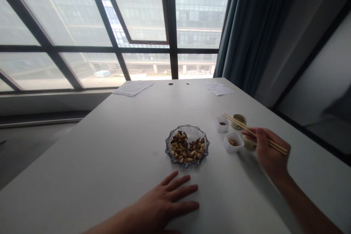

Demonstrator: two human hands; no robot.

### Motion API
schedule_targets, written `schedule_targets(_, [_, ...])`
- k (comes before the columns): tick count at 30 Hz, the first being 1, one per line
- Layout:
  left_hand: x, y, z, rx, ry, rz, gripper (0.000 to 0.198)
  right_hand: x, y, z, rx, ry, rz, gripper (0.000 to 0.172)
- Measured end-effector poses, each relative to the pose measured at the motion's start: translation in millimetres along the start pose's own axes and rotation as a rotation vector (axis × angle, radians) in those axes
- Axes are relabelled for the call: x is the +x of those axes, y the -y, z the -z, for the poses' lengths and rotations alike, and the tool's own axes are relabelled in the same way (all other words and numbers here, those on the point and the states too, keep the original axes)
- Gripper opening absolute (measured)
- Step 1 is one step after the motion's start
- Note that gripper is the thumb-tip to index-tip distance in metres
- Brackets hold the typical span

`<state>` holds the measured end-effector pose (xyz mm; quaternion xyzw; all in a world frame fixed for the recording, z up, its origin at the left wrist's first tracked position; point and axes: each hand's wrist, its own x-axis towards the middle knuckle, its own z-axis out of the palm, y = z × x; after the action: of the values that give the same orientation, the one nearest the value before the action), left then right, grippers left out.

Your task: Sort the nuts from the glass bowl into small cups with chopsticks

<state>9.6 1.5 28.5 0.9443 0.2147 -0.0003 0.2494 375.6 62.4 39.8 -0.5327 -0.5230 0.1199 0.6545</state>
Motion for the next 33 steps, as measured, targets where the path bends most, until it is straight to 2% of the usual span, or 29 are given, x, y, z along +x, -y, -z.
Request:
schedule_targets(6, [-0.4,1.2,-2.3,0.011,-0.011,-0.001,0.080,-10.8,-2.9,-7.2,0.072,0.098,0.048,0.029])
schedule_targets(10, [0.0,1.6,-2.3,0.000,0.017,0.018,0.085,-22.3,6.9,-14.7,0.147,0.271,0.059,0.029])
schedule_targets(14, [-0.1,1.8,-1.5,-0.008,0.012,0.010,0.081,-32.7,20.9,-23.6,0.192,0.471,0.017,0.033])
schedule_targets(18, [-0.3,1.6,-1.0,-0.009,0.010,0.011,0.079,-38.5,24.1,-33.0,0.192,0.573,-0.045,0.036])
schedule_targets(21, [-0.4,1.5,-0.7,-0.022,-0.014,-0.007,0.077,-40.8,20.1,-37.1,0.165,0.588,-0.101,0.038])
schedule_targets(25, [0.2,1.1,0.0,-0.023,0.017,0.009,0.079,-43.7,13.8,-39.0,0.143,0.561,-0.120,0.040])
schedule_targets(28, [0.6,0.6,-0.1,-0.015,0.042,0.032,0.082,-46.4,13.7,-41.2,0.151,0.510,-0.112,0.042])
schedule_targets(33, [0.2,1.5,-0.9,-0.006,0.008,0.006,0.083,-48.4,19.9,-43.6,0.186,0.419,-0.120,0.045])
